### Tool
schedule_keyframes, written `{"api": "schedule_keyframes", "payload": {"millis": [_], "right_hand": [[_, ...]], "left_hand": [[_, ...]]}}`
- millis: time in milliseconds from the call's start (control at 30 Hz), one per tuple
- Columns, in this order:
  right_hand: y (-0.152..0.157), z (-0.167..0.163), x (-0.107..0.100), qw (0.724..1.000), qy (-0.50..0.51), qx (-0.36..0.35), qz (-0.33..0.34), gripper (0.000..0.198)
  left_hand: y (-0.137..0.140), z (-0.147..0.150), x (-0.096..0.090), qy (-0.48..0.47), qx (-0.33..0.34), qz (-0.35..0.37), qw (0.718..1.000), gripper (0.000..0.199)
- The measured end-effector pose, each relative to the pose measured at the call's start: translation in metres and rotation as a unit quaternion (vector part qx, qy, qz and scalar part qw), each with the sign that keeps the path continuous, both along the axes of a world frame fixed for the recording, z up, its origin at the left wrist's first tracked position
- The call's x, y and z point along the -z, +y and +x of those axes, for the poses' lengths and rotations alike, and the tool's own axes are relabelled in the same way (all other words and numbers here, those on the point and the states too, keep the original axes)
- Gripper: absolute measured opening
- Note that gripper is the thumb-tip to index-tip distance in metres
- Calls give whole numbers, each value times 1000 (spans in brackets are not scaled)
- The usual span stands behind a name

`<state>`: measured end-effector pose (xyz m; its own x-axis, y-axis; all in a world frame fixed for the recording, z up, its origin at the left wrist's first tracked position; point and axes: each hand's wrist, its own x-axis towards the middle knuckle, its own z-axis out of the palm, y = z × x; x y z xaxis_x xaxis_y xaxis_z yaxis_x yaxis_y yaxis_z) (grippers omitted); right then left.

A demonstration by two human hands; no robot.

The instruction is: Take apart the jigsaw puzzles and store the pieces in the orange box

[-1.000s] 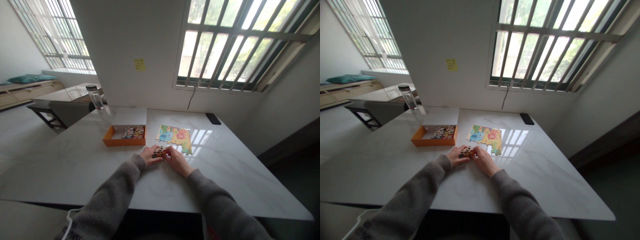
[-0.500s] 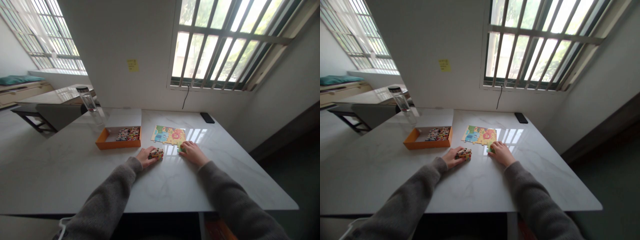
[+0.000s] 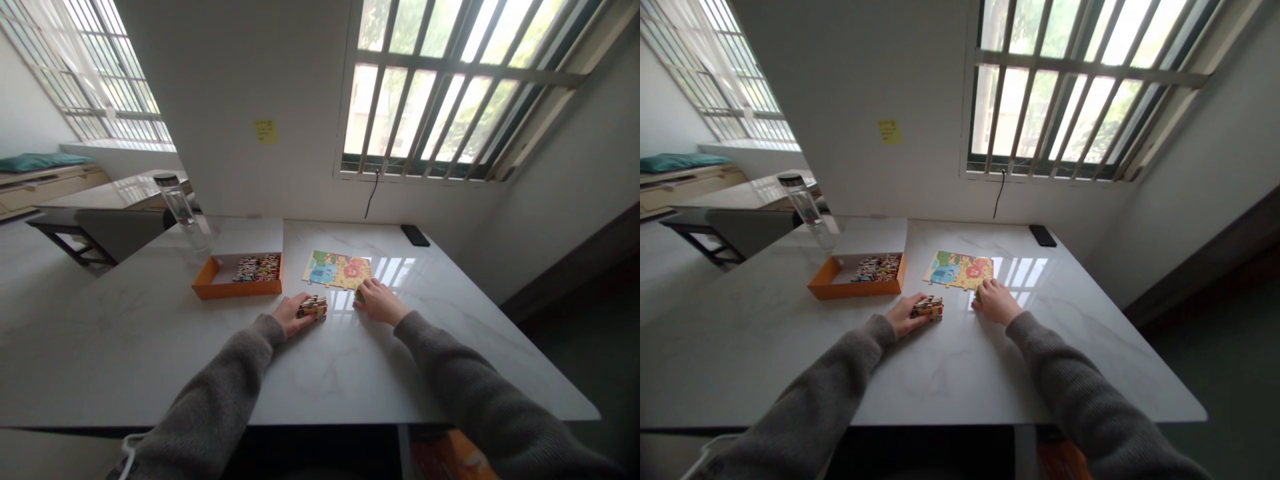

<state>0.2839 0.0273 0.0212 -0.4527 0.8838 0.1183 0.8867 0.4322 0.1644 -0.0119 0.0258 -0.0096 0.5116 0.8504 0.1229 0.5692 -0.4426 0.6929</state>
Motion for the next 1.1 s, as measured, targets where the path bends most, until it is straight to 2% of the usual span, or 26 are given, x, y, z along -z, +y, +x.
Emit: {"api": "schedule_keyframes", "payload": {"millis": [167,300,467,633,733,833,933,1000,1100], "right_hand": [[0,-11,4,1000,-20,6,17,21],[4,-3,10,997,66,20,39,23],[10,12,14,992,123,-6,2,17],[11,13,11,981,183,51,-26,14],[3,0,6,945,322,-23,-47,11],[-15,-28,-4,872,465,-141,-51,12],[-30,-61,-11,820,530,-198,-89,16],[-32,-77,-10,823,511,-224,-104,24],[-25,-87,2,855,440,-258,-89,38]], "left_hand": [[0,1,-1,-2,2,9,1000,36],[0,0,1,-3,-4,10,1000,36],[0,0,2,-2,-7,11,1000,37],[0,-1,2,2,-8,9,1000,37],[0,-1,1,-4,-5,3,1000,38],[1,-1,2,-3,-4,-4,1000,39],[2,-2,3,0,8,-1,1000,40],[3,-4,3,6,19,5,1000,43],[6,-7,3,28,31,6,999,54]]}}
